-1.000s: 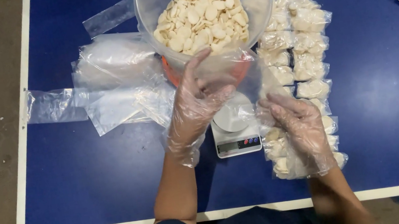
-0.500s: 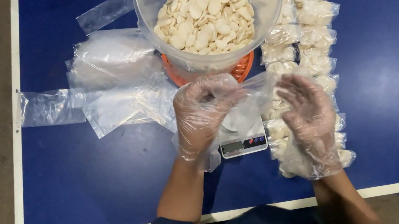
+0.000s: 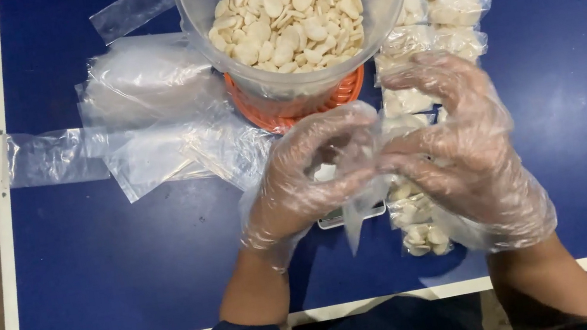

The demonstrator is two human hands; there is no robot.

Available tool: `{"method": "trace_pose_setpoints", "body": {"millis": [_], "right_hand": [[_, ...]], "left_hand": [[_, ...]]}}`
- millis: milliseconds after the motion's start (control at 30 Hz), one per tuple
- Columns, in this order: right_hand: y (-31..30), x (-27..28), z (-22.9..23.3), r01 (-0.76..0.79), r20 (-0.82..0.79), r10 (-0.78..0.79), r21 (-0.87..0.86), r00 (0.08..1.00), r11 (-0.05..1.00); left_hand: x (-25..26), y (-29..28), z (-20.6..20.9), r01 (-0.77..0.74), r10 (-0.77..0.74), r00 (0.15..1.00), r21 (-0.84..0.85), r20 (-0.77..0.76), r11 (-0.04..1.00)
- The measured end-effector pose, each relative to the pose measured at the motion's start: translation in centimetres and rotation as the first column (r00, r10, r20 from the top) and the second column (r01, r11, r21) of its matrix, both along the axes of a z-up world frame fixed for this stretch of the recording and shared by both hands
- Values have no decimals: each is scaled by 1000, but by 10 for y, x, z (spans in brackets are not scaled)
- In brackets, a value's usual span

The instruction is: Packaging small food items into plastic bags and weighing them on a digital scale.

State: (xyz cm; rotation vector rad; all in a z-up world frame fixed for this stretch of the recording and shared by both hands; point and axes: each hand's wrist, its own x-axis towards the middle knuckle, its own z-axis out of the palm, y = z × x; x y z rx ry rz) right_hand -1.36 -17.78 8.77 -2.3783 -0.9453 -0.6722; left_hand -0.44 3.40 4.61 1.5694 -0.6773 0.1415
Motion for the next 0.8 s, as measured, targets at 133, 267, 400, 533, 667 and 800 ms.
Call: {"method": "trace_pose_setpoints", "body": {"millis": [133,267,400,533,667,800], "right_hand": [[17,-5,12,-51,-454,244,396,857,917],[20,-7,-3,12,-591,394,565,705,825],[29,-22,-11,149,-511,597,822,618,550],[22,-30,-35,65,-458,561,810,689,582],[32,-27,-43,-21,-283,609,897,741,442],[20,-25,-61,-93,-127,752,966,646,242]], "left_hand": [[10,14,-15,305,-312,950,-141,-30,942],[2,1,-9,272,-302,951,-279,-71,921],[0,-4,-11,127,-228,939,-359,-256,925],[-2,-1,-8,293,-454,874,-556,-175,778],[-2,-11,-18,383,-630,749,-642,-204,664],[3,-3,-21,450,-596,754,-442,-277,776]]}}
